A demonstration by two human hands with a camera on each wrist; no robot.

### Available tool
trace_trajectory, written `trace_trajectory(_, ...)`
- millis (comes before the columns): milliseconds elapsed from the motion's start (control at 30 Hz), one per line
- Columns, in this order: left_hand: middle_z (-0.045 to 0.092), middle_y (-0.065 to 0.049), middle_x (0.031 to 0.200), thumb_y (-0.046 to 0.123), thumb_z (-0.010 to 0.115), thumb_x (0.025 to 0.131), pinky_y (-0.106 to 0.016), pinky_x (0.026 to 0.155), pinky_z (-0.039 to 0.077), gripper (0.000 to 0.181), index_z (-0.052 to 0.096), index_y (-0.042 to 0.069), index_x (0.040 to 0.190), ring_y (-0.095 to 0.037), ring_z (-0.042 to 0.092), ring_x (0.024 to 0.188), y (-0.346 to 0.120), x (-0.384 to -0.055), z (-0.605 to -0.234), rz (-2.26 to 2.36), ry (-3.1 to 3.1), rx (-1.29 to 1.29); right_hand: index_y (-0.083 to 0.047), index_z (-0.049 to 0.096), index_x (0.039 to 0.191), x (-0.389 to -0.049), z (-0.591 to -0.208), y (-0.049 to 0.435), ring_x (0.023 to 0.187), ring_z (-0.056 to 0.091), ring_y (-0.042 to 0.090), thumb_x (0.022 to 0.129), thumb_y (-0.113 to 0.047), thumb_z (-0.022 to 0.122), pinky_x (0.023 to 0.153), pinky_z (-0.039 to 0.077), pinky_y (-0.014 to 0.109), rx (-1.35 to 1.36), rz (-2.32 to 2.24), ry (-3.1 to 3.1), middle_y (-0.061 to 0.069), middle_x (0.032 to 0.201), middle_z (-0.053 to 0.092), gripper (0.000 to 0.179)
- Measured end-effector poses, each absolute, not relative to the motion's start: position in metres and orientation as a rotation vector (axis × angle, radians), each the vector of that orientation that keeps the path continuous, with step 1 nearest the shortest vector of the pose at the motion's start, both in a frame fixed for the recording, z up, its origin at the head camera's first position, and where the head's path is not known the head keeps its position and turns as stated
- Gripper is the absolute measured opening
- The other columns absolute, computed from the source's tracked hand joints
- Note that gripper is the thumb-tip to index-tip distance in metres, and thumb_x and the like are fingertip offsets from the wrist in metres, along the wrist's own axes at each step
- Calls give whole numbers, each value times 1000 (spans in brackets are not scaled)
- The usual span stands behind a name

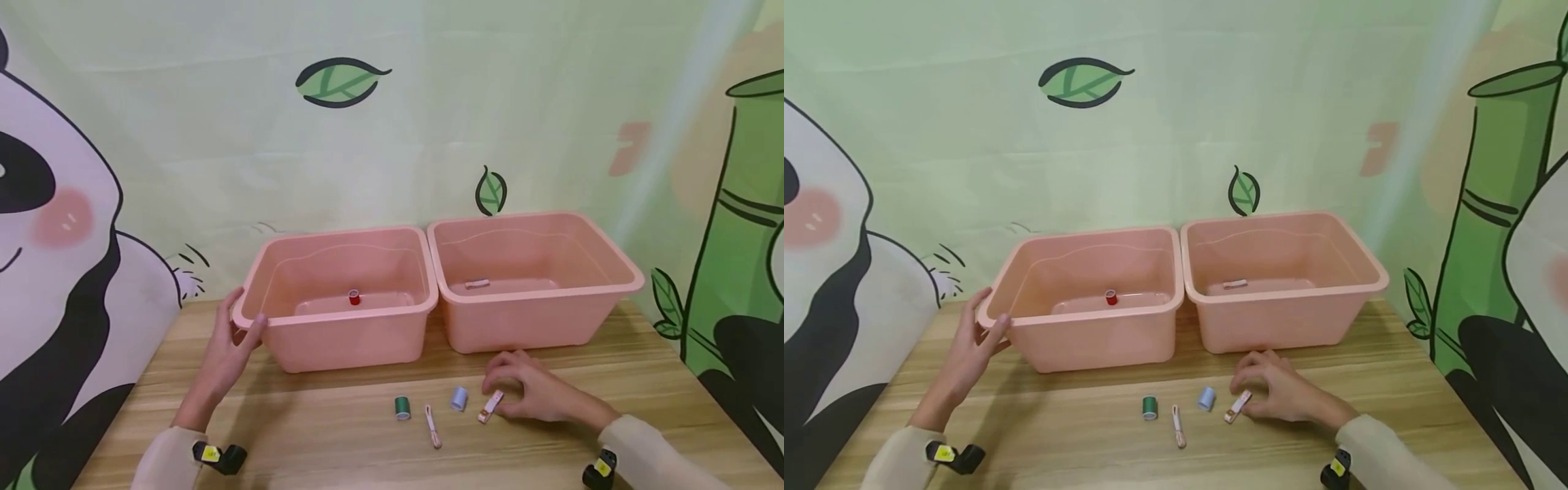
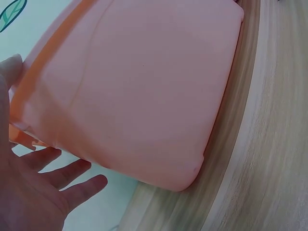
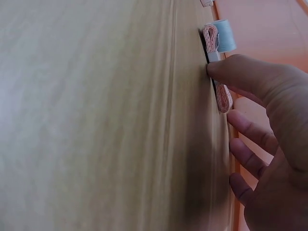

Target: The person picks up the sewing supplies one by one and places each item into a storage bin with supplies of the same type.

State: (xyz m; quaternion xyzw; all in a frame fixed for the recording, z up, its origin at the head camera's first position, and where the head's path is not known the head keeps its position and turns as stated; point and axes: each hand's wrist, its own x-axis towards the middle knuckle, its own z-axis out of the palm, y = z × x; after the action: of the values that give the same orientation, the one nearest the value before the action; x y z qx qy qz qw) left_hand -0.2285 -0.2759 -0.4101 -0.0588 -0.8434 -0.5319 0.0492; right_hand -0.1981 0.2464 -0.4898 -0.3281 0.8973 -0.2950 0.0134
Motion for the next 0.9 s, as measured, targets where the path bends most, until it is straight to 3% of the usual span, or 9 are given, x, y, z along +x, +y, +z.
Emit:
trace_trajectory(333,21,-13,167,48,54,105,-50,103,48,81,2,29,164,-40,39,144,-274,-230,-414,-1676,-2522,-186,-42,71,92,-197,-493,246,116,45,21,82,-30,87,92,34,47,-1038,-979,2771,-6,120,61,23)
trace_trajectory(900,22,-13,167,46,54,105,-53,102,50,80,2,30,164,-40,40,144,-276,-232,-418,-1680,-2508,-207,-42,69,90,-197,-491,246,117,46,22,82,-26,86,92,35,49,-1073,-939,2784,-5,120,61,25)
